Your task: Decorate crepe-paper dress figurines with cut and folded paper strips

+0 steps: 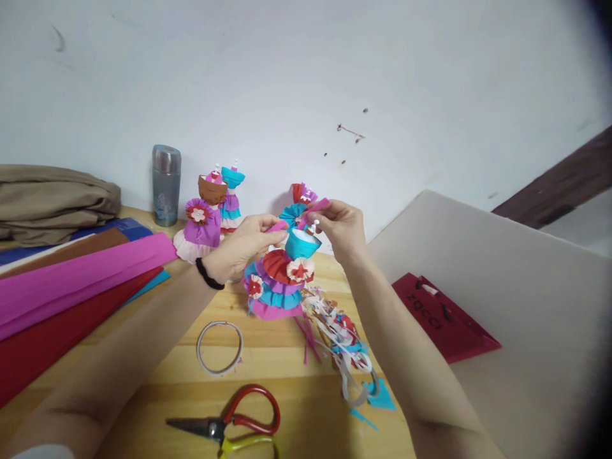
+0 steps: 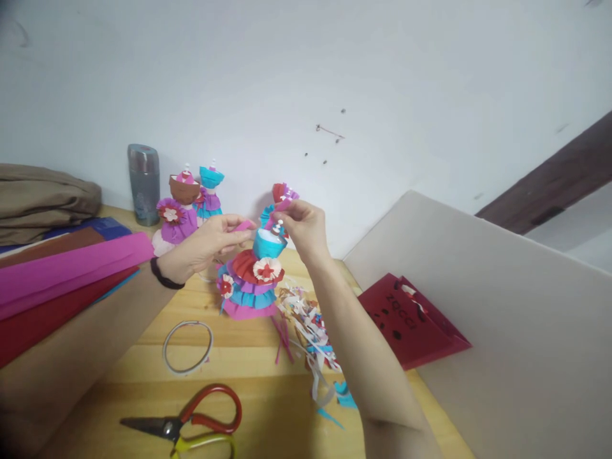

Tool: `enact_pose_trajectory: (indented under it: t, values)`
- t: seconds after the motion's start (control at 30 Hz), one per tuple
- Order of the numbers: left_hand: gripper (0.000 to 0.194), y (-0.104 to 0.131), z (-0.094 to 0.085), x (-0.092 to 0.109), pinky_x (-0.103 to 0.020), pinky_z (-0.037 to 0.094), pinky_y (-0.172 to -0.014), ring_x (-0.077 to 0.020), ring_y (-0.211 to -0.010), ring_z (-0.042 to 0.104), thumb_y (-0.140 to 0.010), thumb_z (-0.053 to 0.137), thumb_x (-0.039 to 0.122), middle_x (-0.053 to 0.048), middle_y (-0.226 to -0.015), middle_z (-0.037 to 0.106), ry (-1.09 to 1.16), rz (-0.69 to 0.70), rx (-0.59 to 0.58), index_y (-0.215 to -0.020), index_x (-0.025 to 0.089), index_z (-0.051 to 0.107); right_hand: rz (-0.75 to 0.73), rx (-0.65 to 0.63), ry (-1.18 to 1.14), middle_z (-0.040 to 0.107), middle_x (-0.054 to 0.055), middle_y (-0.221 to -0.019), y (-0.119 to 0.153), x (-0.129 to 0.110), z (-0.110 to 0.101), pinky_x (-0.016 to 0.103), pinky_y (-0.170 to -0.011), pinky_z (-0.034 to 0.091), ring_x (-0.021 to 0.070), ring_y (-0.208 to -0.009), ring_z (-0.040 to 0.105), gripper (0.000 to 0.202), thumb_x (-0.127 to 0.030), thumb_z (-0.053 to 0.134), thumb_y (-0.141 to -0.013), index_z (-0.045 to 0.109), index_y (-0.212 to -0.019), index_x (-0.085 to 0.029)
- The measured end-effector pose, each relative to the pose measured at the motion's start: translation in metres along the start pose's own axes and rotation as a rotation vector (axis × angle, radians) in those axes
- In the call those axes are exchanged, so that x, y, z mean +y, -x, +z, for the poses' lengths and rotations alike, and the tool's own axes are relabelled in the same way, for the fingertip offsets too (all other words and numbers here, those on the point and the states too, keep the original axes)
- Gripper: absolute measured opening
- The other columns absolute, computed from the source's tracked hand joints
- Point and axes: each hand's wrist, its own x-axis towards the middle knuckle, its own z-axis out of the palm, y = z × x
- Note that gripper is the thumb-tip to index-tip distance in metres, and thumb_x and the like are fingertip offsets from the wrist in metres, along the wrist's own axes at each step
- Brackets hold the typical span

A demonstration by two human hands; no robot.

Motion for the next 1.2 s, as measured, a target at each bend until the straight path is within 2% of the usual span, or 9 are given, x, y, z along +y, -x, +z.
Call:
enact_pose_trajectory:
  t: [0.13, 0.37, 0.67, 0.8, 0.97, 1.07, 1.2]
  values:
    - [0.009, -0.001, 0.001, 0.001, -0.021, 0.014, -0.042, -0.0017, -0.038, 0.024, -0.084, 0.066, 0.018, 0.012, -0.046, 0.036, 0.009, -0.019, 0.01, -0.089, 0.012, 0.062, -0.005, -0.01, -0.004, 0.072, 0.001, -0.07, 0.002, -0.001, -0.001, 0.028, -0.055, 0.05, 0.0137, -0.061, 0.063, 0.009, -0.021, 0.076, -0.065, 0.071, -0.072, -0.019]
    - [0.008, -0.002, 0.0, 0.0, -0.021, 0.012, -0.04, -0.002, -0.038, 0.023, -0.087, 0.064, 0.017, 0.011, -0.046, 0.036, -0.018, 0.002, 0.003, -0.082, 0.013, 0.059, 0.053, -0.091, -0.029, 0.069, 0.0, -0.062, 0.005, -0.003, 0.0, 0.027, -0.05, 0.046, 0.011, -0.052, 0.057, 0.009, -0.023, 0.075, -0.062, 0.071, -0.07, -0.019]
    - [0.007, 0.002, 0.001, 0.001, -0.022, 0.015, -0.044, -0.0034, -0.041, 0.024, -0.086, 0.064, 0.019, 0.011, -0.048, 0.037, -0.039, 0.007, 0.02, -0.087, 0.012, 0.062, 0.098, -0.186, 0.045, 0.075, 0.004, -0.071, 0.006, 0.0, -0.008, 0.029, -0.058, 0.049, 0.0146, -0.063, 0.063, 0.017, -0.033, 0.078, -0.063, 0.075, -0.072, -0.019]
    - [0.015, 0.001, 0.002, 0.0, -0.021, 0.031, -0.054, -0.0049, -0.05, 0.038, -0.081, 0.07, 0.02, 0.008, -0.058, 0.049, -0.024, 0.059, -0.018, -0.092, 0.011, 0.066, 0.109, -0.274, 0.074, 0.074, 0.001, -0.068, 0.005, -0.004, -0.013, 0.029, -0.062, 0.049, 0.014, -0.063, 0.062, 0.015, -0.033, 0.079, -0.065, 0.077, -0.071, -0.02]
    - [0.034, -0.007, 0.0, -0.008, -0.024, 0.043, -0.069, -0.0109, -0.075, 0.058, -0.072, 0.077, 0.024, -0.001, -0.087, 0.065, -0.041, 0.083, -0.081, -0.101, 0.011, 0.067, 0.17, -0.406, 0.074, 0.075, 0.001, -0.073, -0.001, -0.007, -0.019, 0.03, -0.067, 0.052, 0.0146, -0.067, 0.063, 0.017, -0.038, 0.08, -0.067, 0.079, -0.076, -0.024]
    - [0.038, -0.01, -0.002, -0.013, -0.026, 0.045, -0.074, -0.0124, -0.079, 0.061, -0.071, 0.078, 0.026, -0.003, -0.092, 0.067, -0.02, 0.092, -0.113, -0.104, 0.011, 0.066, 0.223, -0.443, 0.043, 0.076, 0.002, -0.076, -0.004, -0.008, -0.022, 0.032, -0.07, 0.054, 0.0157, -0.069, 0.065, 0.019, -0.039, 0.081, -0.066, 0.081, -0.079, -0.026]
    - [0.036, -0.012, -0.003, -0.016, -0.025, 0.045, -0.071, -0.0117, -0.077, 0.06, -0.072, 0.078, 0.026, -0.002, -0.088, 0.066, -0.028, 0.103, -0.141, -0.103, 0.011, 0.067, 0.263, -0.508, 0.013, 0.079, 0.003, -0.086, -0.005, -0.012, -0.025, 0.033, -0.075, 0.056, 0.0169, -0.074, 0.069, 0.02, -0.036, 0.082, -0.065, 0.082, -0.083, -0.027]
